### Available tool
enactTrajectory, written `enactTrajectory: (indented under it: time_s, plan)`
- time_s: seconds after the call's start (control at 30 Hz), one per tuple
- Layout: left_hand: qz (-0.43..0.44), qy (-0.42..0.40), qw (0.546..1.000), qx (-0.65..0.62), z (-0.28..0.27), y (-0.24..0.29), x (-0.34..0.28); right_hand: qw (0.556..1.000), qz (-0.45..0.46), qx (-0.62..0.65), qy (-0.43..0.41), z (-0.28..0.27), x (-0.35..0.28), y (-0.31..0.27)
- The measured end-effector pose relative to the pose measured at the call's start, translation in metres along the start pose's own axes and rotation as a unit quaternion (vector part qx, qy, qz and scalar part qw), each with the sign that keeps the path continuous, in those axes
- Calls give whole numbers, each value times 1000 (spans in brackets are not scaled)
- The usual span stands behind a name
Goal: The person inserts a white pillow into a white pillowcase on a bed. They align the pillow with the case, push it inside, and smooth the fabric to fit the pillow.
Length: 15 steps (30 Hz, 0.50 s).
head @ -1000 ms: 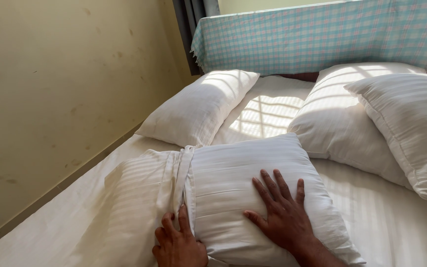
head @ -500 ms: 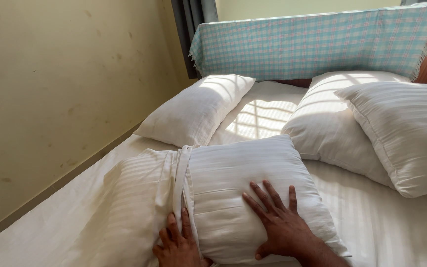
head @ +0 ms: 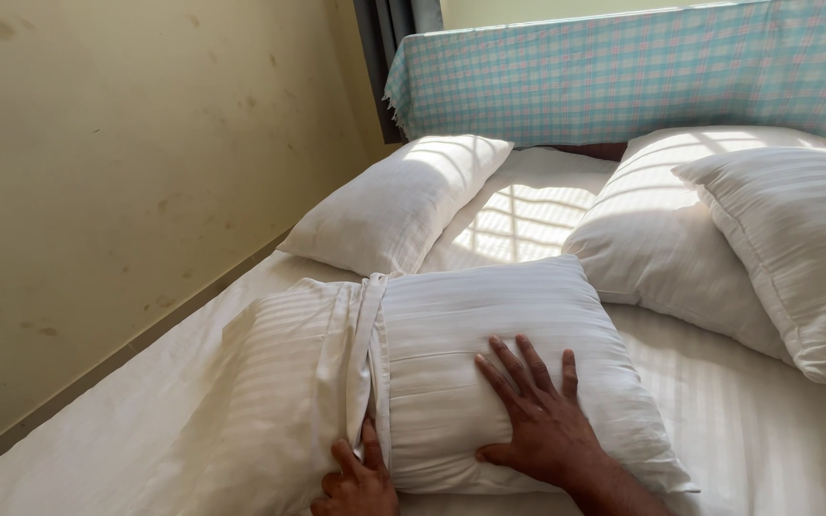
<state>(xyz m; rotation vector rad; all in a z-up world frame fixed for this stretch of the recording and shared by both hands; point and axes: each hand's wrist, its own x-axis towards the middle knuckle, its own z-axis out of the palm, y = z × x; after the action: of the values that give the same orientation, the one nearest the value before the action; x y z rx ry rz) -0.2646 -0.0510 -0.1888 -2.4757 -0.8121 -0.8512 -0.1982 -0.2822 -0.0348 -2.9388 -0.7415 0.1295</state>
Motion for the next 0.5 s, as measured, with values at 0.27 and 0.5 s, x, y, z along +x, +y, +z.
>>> enactTrajectory:
  time_s: [0.27,0.5]
  plan:
    - [27,-20,994,-108,6,-1,1,1000,5,4,1,-1,1,-8]
    - [51,-8,995,-89,17,0,-10,999,1,-3,-32,-9,-2,0]
